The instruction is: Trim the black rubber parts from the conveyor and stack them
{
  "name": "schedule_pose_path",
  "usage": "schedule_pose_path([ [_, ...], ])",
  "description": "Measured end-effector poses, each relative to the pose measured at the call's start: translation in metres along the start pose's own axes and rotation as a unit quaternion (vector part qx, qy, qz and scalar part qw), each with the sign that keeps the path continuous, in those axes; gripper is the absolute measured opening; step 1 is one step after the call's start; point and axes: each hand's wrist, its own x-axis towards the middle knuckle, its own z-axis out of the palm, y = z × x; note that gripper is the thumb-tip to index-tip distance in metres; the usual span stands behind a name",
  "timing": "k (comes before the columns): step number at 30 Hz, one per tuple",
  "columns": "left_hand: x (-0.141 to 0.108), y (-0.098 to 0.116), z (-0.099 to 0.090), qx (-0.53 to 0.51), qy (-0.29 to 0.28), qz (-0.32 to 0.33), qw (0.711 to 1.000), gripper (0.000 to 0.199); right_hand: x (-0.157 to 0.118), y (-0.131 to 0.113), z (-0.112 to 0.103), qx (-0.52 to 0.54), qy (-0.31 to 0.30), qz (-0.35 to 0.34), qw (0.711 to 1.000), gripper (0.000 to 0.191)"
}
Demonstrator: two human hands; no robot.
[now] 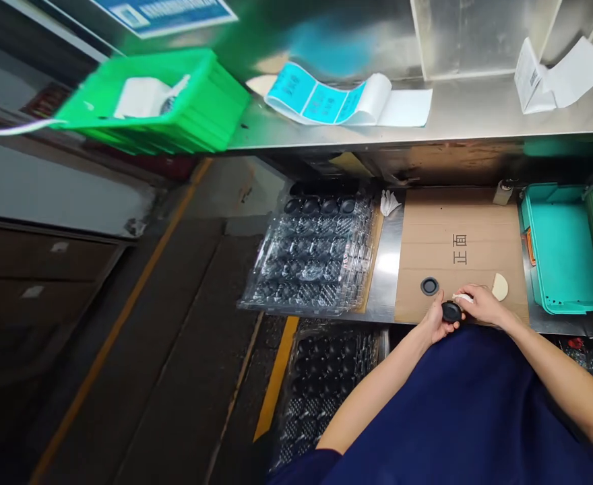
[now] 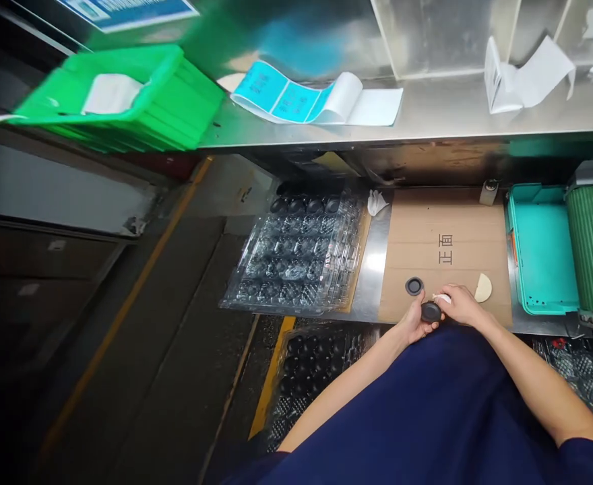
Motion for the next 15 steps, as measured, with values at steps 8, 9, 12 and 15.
schedule_pose_path([
  [8,0.0,-0.011,0.014,0.124,0.06,0.03,0.99,0.075,-0.013,-0.005,0.023,-0.143,-0.01,0.07,0.987,0.044],
  [9,0.001,-0.013,0.016,0.139,0.073,0.031,0.987,0.076,-0.015,-0.006,0.022,-0.156,-0.017,0.077,0.985,0.043],
  [12,0.005,-0.018,0.019,0.174,0.13,0.041,0.975,0.073,-0.019,-0.01,0.022,-0.176,-0.023,0.076,0.981,0.042],
  [15,0.017,-0.025,0.011,0.191,0.163,0.069,0.965,0.072,-0.018,-0.01,0.024,-0.172,-0.02,0.069,0.983,0.044],
])
